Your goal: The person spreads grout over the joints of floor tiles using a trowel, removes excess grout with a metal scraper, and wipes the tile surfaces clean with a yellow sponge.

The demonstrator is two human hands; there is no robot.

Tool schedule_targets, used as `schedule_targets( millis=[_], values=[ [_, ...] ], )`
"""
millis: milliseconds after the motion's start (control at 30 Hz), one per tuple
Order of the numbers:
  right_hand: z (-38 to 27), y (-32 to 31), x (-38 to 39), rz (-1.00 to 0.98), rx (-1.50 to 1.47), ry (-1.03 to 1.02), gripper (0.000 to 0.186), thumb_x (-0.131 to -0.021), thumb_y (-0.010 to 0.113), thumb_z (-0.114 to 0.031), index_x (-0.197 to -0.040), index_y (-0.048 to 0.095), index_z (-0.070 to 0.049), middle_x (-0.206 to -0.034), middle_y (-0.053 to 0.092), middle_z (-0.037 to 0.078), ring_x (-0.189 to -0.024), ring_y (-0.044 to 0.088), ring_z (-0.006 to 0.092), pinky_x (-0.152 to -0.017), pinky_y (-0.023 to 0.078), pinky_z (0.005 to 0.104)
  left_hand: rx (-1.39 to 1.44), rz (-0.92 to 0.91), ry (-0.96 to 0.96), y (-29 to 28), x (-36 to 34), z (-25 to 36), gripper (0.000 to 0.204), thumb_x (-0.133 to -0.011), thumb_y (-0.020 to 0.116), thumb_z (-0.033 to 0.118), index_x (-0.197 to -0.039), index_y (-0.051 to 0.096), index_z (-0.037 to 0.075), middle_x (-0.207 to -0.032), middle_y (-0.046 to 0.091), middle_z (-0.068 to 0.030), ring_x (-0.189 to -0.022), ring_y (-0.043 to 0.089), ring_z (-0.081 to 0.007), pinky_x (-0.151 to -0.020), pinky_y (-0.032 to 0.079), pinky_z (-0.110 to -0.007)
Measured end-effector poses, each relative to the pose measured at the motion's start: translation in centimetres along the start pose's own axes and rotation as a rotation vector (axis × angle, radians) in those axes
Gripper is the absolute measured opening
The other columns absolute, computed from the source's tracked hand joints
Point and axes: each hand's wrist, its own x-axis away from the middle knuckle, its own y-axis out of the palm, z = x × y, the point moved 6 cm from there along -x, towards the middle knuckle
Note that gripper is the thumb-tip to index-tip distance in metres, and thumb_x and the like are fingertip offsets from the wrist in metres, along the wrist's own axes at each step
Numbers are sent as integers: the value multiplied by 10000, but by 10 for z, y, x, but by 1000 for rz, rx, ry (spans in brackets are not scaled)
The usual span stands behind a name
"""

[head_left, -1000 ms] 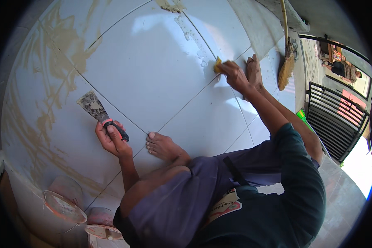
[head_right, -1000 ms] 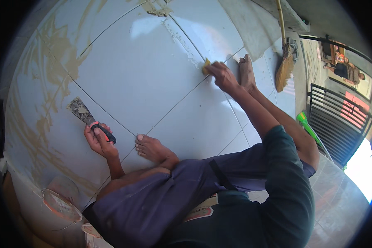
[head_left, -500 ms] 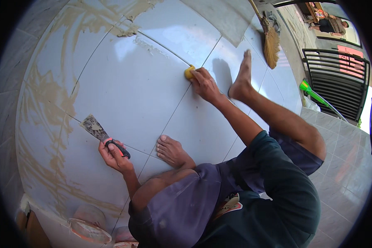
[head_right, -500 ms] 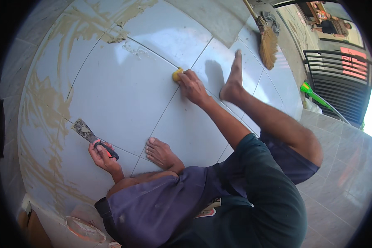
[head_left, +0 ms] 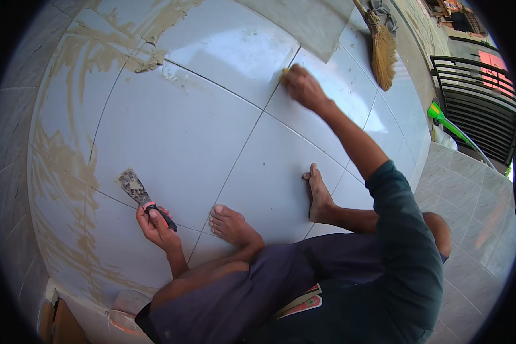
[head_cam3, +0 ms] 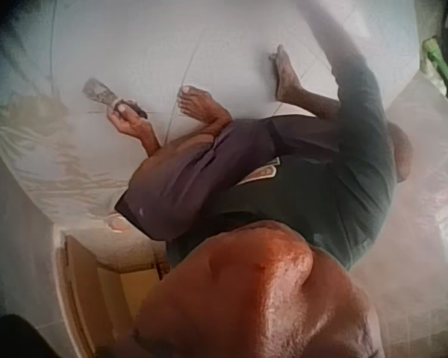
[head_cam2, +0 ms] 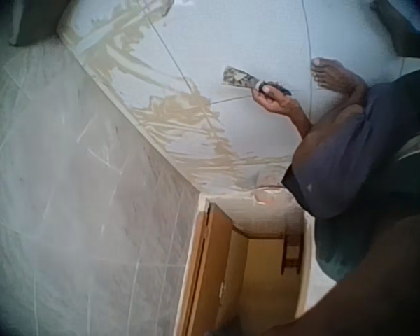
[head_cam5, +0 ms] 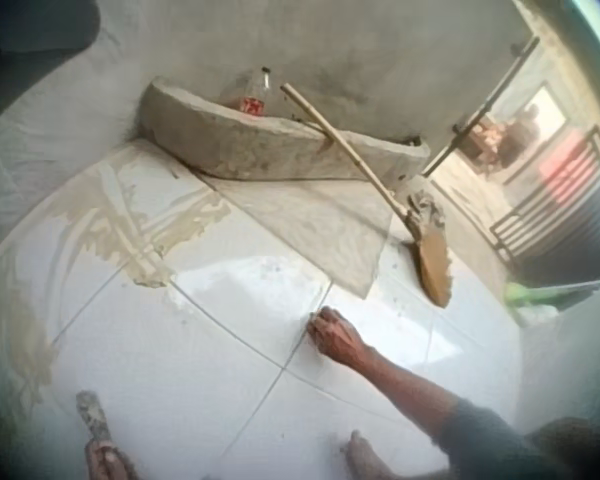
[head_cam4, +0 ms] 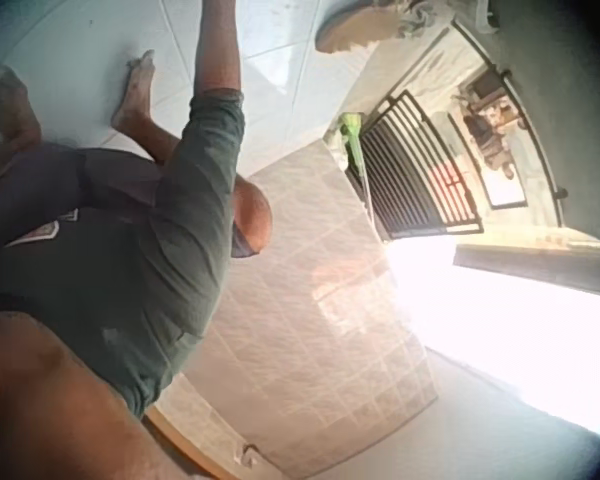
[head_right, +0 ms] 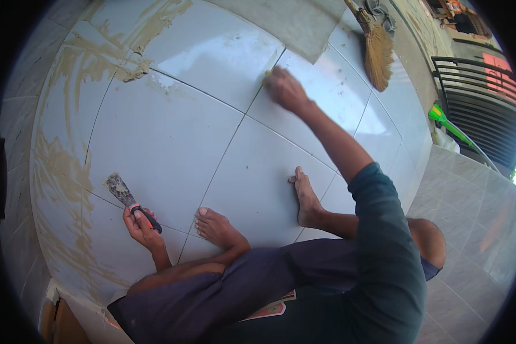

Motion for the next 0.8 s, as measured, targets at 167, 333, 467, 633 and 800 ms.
schedule_targets(
  millis=[167,333,467,633,800],
  values=[
    [68,2,-34,-25,101,150,96,-811,567,-60,-781,612,19,-911,613,235,-885,634,395,-802,530,468,-81,-121,29,36,2,22,372,-1039,481,216,-1300,447,-46,-845,575,-70,-730,522,-104,-619,433,-249],
    [-56,29,23,-72,-150,-118,122,-821,583,-103,-751,562,-6,-869,573,174,-863,621,359,-785,552,423,-77,-127,42,56,0,19,382,-1037,491,222,-1301,451,-50,-862,581,-75,-742,530,-104,-626,431,-245],
    [98,-15,-35,-7,82,270,112,-832,588,-121,-799,618,-18,-943,623,179,-871,616,352,-797,538,442,-12,-152,40,79,8,28,387,-1038,498,237,-1292,453,-50,-868,583,-76,-746,536,-108,-630,435,-243],
    [-18,31,6,-138,-115,-128,108,-836,596,-112,-851,580,-6,-896,557,175,-883,617,333,-800,530,444,-10,-75,53,65,5,23,392,-1038,499,248,-1288,454,-50,-869,585,-76,-746,539,-107,-626,435,-238],
    [7,19,-3,-37,-148,-191,111,-795,610,-55,-889,568,-13,-898,539,172,-909,598,333,-770,527,431,-85,-114,20,72,13,20,404,-1039,496,251,-1294,448,-58,-867,585,-75,-745,542,-117,-635,445,-252]
  ],
)
